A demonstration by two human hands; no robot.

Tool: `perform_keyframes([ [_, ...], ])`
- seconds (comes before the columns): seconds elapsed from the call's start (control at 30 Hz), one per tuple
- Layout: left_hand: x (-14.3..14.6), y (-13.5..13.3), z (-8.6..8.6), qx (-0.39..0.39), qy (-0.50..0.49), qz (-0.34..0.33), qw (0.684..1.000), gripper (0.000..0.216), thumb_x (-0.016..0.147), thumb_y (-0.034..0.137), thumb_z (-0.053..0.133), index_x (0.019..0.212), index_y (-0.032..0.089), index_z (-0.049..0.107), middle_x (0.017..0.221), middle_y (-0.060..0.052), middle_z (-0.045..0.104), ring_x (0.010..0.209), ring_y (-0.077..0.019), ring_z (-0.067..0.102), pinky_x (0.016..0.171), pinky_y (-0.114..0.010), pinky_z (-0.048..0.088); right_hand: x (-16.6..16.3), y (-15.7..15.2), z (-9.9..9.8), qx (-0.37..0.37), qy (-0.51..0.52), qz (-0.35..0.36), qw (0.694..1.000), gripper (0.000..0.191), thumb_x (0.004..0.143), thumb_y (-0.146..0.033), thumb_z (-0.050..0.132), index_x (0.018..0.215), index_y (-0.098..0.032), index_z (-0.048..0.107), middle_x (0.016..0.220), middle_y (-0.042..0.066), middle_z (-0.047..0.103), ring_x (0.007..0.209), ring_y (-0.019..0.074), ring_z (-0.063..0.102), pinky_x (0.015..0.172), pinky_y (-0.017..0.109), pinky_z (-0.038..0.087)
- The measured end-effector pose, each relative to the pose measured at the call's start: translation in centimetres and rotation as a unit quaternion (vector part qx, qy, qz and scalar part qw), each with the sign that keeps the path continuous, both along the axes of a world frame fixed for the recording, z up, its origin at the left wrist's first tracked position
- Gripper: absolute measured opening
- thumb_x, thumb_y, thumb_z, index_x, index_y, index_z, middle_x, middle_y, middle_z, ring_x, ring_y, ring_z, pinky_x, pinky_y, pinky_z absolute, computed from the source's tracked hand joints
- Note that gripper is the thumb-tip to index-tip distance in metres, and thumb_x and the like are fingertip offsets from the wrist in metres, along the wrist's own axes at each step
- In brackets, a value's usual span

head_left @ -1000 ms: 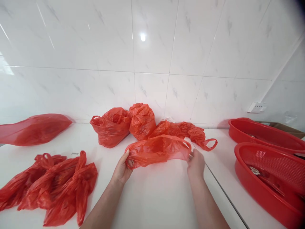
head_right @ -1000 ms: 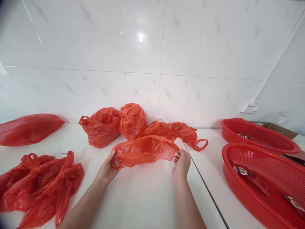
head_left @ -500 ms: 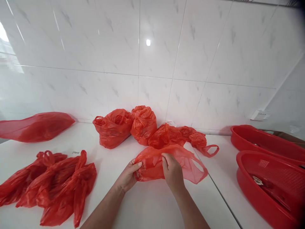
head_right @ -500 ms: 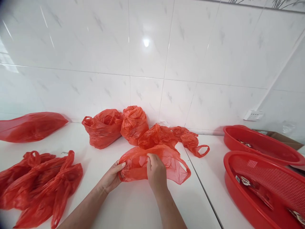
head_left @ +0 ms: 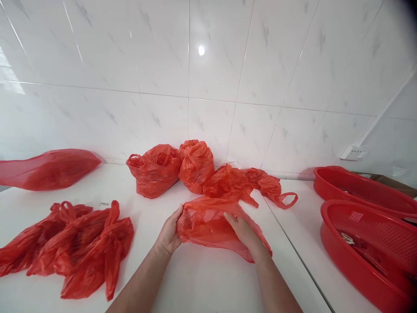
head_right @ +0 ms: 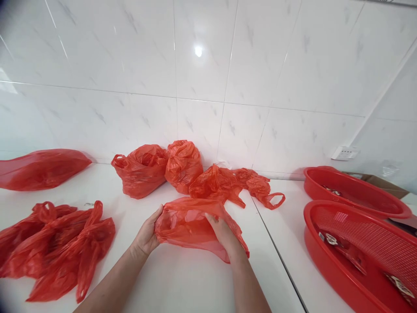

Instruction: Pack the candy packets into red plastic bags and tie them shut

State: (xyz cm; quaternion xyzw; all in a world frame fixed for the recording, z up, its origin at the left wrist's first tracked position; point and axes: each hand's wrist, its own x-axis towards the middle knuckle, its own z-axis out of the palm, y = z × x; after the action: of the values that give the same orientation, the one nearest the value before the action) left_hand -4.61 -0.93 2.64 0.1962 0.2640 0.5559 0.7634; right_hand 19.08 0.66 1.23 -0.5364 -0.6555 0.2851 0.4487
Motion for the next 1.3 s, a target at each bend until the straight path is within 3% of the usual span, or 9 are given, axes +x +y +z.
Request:
perform_keyframes([
  [0.23, -0.1, 0.3, -0.5, -0.009, -0.018, 0.005, 1.0, 0.031, 0.086, 0.041, 0.05, 0.088, 0.013, 0.064, 0.084, -0.008, 0.071, 0.088, -0.0235, 0.067, 0.079, -0.033, 0.054, 0.3, -0.7, 0.2, -0.138, 0.0, 0.07, 0.988, 0.015, 0.073, -0.039, 0.058, 0.066, -0.026, 0.062, 0.063, -0.002, 0.062, 0.053, 0.0146, 0.054, 0.046, 0.024, 0.035],
  [0.43, 0.1, 0.2, -0.5, -0.008, 0.01, 0.026, 1.0, 0.022, 0.083, 0.035, 0.056, 0.084, 0.014, 0.064, 0.078, -0.007, 0.071, 0.074, -0.0206, 0.068, 0.073, -0.031, 0.055, 0.0, -1.5, 1.7, -0.177, -0.065, 0.112, 0.976, 0.03, 0.073, -0.034, 0.058, 0.046, -0.022, 0.051, 0.044, -0.005, 0.039, 0.039, 0.0071, 0.024, 0.04, 0.023, 0.014],
  [0.6, 0.6, 0.4, -0.7, -0.004, 0.065, 0.032, 0.997, 0.019, 0.08, 0.03, 0.062, 0.09, 0.014, 0.064, 0.08, -0.007, 0.071, 0.068, -0.0179, 0.068, 0.064, -0.026, 0.054, -1.0, -1.9, 3.3, -0.068, -0.025, 0.126, 0.989, 0.015, 0.076, -0.033, 0.057, 0.077, -0.024, 0.068, 0.075, 0.0, 0.062, 0.068, 0.0148, 0.056, 0.058, 0.025, 0.043],
  [0.7, 0.9, 0.5, -1.1, 0.016, 0.089, 0.009, 0.996, 0.023, 0.079, 0.03, 0.063, 0.096, 0.014, 0.065, 0.085, -0.008, 0.071, 0.072, -0.0191, 0.068, 0.063, -0.027, 0.054, -1.6, -1.9, 3.1, -0.029, 0.013, 0.11, 0.993, 0.044, 0.073, -0.033, 0.061, 0.116, -0.028, 0.059, 0.115, 0.003, 0.059, 0.109, 0.0215, 0.053, 0.09, 0.034, 0.042],
  [0.8, 1.1, 0.5, -1.4, 0.02, 0.11, -0.015, 0.994, 0.025, 0.079, 0.031, 0.064, 0.098, 0.015, 0.066, 0.087, -0.009, 0.072, 0.077, -0.0213, 0.069, 0.065, -0.028, 0.054, -1.7, -1.3, 1.9, -0.052, 0.055, 0.046, 0.996, 0.068, 0.074, -0.039, 0.061, 0.136, -0.033, 0.037, 0.123, 0.004, 0.055, 0.116, 0.0223, 0.05, 0.092, 0.038, 0.042],
  [0.87, 1.2, 0.4, -1.6, 0.016, 0.118, -0.024, 0.993, 0.025, 0.079, 0.032, 0.063, 0.097, 0.015, 0.067, 0.087, -0.009, 0.072, 0.08, -0.0221, 0.068, 0.067, -0.028, 0.054, -1.4, -0.6, 0.8, -0.076, 0.076, -0.012, 0.994, 0.07, 0.074, -0.042, 0.06, 0.138, -0.034, 0.033, 0.118, 0.005, 0.058, 0.111, 0.023, 0.053, 0.086, 0.038, 0.045],
  [0.97, 1.2, 0.3, -1.6, 0.026, 0.122, -0.029, 0.992, 0.027, 0.08, 0.035, 0.062, 0.097, 0.015, 0.067, 0.089, -0.01, 0.072, 0.082, -0.0224, 0.068, 0.069, -0.029, 0.054, -0.6, 0.4, -0.6, -0.077, 0.08, -0.063, 0.992, 0.058, 0.073, -0.043, 0.061, 0.128, -0.03, 0.048, 0.113, 0.006, 0.061, 0.108, 0.0254, 0.054, 0.08, 0.036, 0.046],
  [1.17, 1.4, 0.2, -1.3, 0.056, 0.14, -0.042, 0.988, 0.024, 0.078, 0.027, 0.065, 0.099, 0.015, 0.067, 0.089, -0.01, 0.072, 0.076, -0.0195, 0.069, 0.066, -0.025, 0.053, 0.2, 1.1, -1.0, -0.106, 0.033, 0.012, 0.994, 0.031, 0.077, -0.044, 0.055, 0.101, -0.027, 0.064, 0.098, 0.005, 0.067, 0.096, 0.025, 0.06, 0.074, 0.034, 0.046],
  [1.3, 1.4, 0.4, -1.3, 0.04, 0.142, -0.026, 0.989, 0.025, 0.078, 0.027, 0.065, 0.099, 0.014, 0.066, 0.088, -0.011, 0.072, 0.074, -0.0205, 0.069, 0.066, -0.027, 0.054, -0.7, 0.6, 0.2, -0.095, -0.045, -0.004, 0.995, 0.037, 0.078, -0.038, 0.055, 0.112, -0.024, 0.06, 0.112, 0.007, 0.063, 0.106, 0.0236, 0.057, 0.084, 0.034, 0.043],
])
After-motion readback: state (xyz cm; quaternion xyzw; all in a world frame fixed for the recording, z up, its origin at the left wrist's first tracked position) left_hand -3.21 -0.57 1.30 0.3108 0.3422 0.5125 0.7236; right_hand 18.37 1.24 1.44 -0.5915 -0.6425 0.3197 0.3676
